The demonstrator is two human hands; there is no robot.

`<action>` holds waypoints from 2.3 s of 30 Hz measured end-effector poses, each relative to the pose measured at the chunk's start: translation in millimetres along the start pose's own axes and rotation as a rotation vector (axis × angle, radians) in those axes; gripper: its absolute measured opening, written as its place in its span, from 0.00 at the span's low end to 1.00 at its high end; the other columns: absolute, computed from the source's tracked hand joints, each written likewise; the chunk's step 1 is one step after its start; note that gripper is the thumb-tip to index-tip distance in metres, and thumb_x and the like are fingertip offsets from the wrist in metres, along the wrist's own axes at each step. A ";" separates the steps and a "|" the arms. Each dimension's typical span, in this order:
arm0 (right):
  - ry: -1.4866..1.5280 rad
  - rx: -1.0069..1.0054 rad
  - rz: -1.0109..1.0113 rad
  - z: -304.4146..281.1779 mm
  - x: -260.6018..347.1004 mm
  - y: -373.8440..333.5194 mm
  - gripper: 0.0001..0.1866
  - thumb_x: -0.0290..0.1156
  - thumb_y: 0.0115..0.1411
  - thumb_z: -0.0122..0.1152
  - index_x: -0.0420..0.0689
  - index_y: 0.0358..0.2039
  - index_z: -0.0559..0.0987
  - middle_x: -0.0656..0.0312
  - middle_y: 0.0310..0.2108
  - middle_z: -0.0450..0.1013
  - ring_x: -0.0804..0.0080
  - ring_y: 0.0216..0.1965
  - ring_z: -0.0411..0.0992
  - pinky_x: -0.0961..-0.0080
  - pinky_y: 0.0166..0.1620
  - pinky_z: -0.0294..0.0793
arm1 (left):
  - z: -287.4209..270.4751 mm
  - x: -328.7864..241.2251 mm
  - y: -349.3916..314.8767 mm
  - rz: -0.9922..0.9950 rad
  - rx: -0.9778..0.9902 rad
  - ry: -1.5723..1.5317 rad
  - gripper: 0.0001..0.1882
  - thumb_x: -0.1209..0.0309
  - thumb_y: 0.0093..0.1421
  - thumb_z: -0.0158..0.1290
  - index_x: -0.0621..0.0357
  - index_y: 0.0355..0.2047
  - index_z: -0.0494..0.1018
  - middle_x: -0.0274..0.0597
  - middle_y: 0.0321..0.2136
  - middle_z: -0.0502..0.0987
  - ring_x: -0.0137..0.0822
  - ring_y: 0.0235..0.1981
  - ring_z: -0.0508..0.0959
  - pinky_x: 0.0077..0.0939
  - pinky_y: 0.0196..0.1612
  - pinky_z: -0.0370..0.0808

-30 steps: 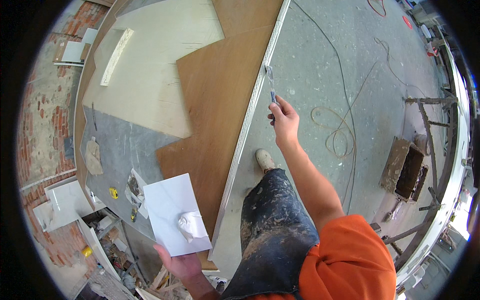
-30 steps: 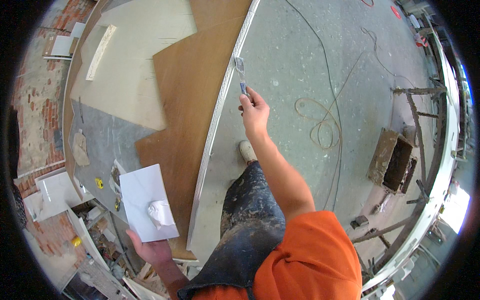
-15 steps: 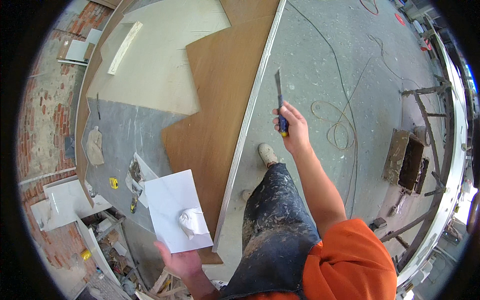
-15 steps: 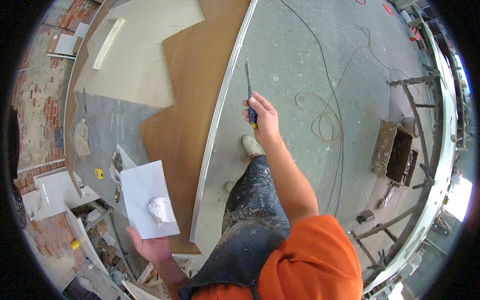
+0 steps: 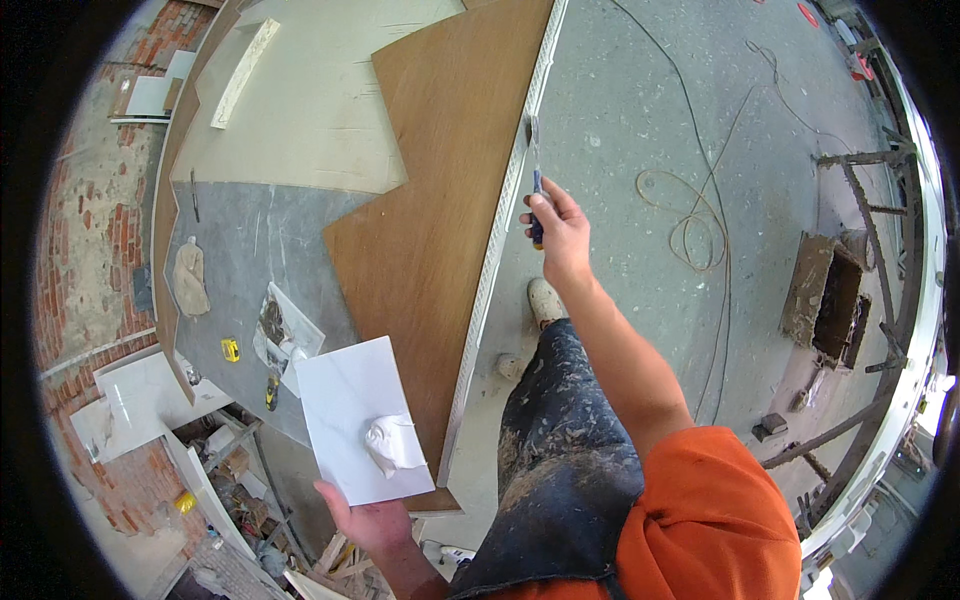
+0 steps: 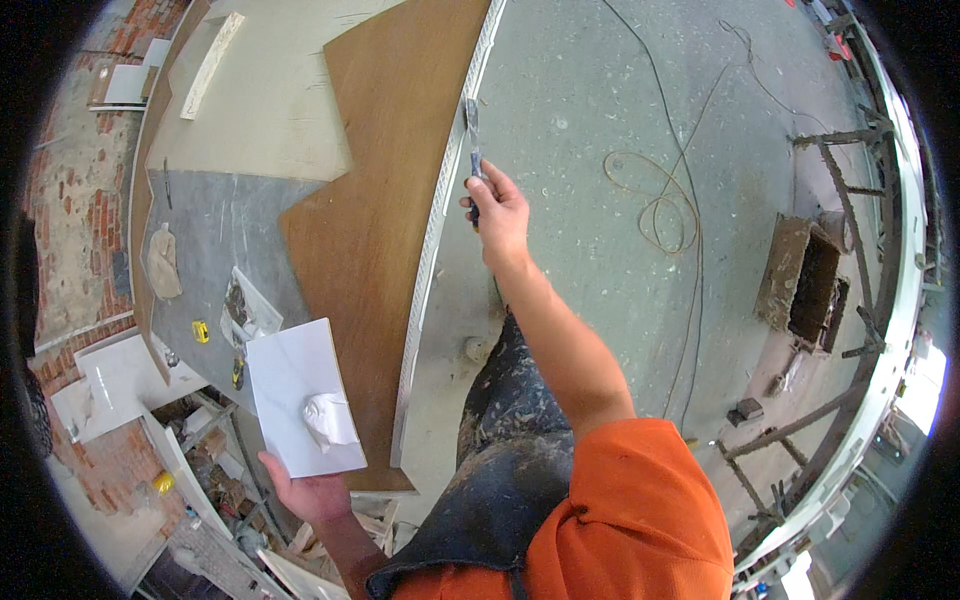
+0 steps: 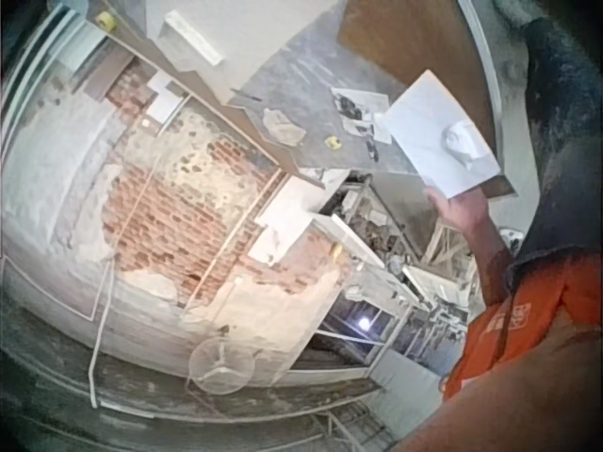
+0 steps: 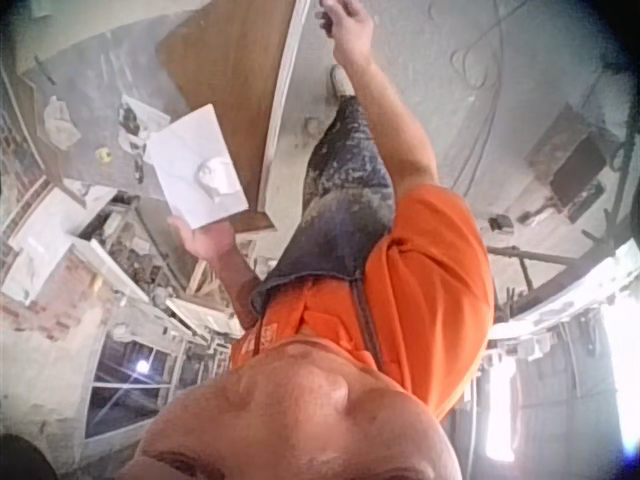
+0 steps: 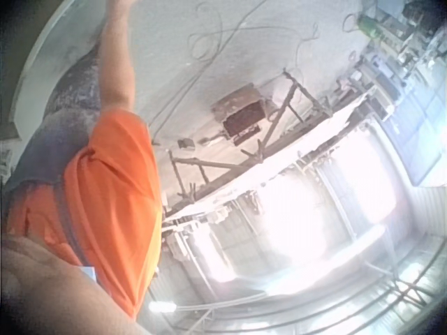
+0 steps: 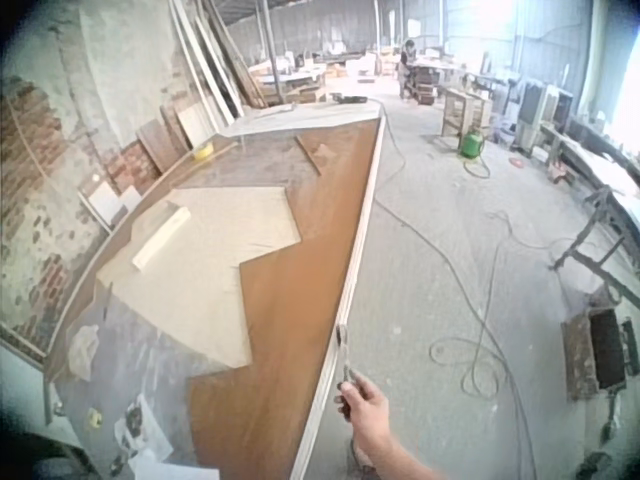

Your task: The person applies a white paste to the edge of a wooden board using a putty knife, then places a thin wooden strip along the edge and presses it into place. The person repeats this process on multiple sections of the board.

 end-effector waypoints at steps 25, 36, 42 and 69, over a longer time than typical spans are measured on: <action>-0.859 1.167 -0.375 33.1 71.6 -336.4 0.16 0.21 0.54 0.70 0.38 0.44 0.83 0.56 0.34 0.78 0.68 0.32 0.76 0.75 0.35 0.75 | -111.1 -34.5 -34.2 0.111 0.234 -0.126 0.35 0.46 0.73 0.37 0.61 0.68 0.59 0.43 0.64 0.67 0.40 0.65 0.66 0.42 0.66 0.62; -1.306 0.941 -0.565 6.9 58.9 -423.8 0.15 0.25 0.54 0.69 0.42 0.43 0.84 0.53 0.33 0.78 0.65 0.31 0.78 0.72 0.35 0.76 | -206.0 -47.6 -63.5 0.065 0.302 -0.246 0.34 0.48 0.70 0.45 0.59 0.67 0.61 0.43 0.63 0.69 0.41 0.61 0.70 0.41 0.63 0.66; -0.305 0.352 0.064 -44.3 24.6 -286.4 0.22 0.30 0.65 0.61 0.34 0.58 0.74 0.59 0.36 0.78 0.77 0.30 0.75 0.77 0.31 0.75 | -208.6 -48.2 -63.9 0.071 0.244 -0.180 0.36 0.47 0.71 0.42 0.59 0.70 0.56 0.44 0.67 0.62 0.45 0.68 0.62 0.45 0.69 0.57; -0.195 -0.149 -0.037 -28.6 -102.6 -151.9 0.20 0.29 0.63 0.62 0.42 0.56 0.79 0.66 0.35 0.77 0.80 0.29 0.73 0.81 0.29 0.69 | -177.9 -46.6 -26.0 -0.005 0.176 0.100 0.37 0.47 0.72 0.39 0.64 0.69 0.55 0.47 0.67 0.62 0.46 0.67 0.62 0.44 0.69 0.56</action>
Point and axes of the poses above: each hand's wrist, its own y-axis towards the middle knuckle, its own z-axis out of the palm, x = y × z, the point moved 4 cm from there along y, towards the middle knuckle
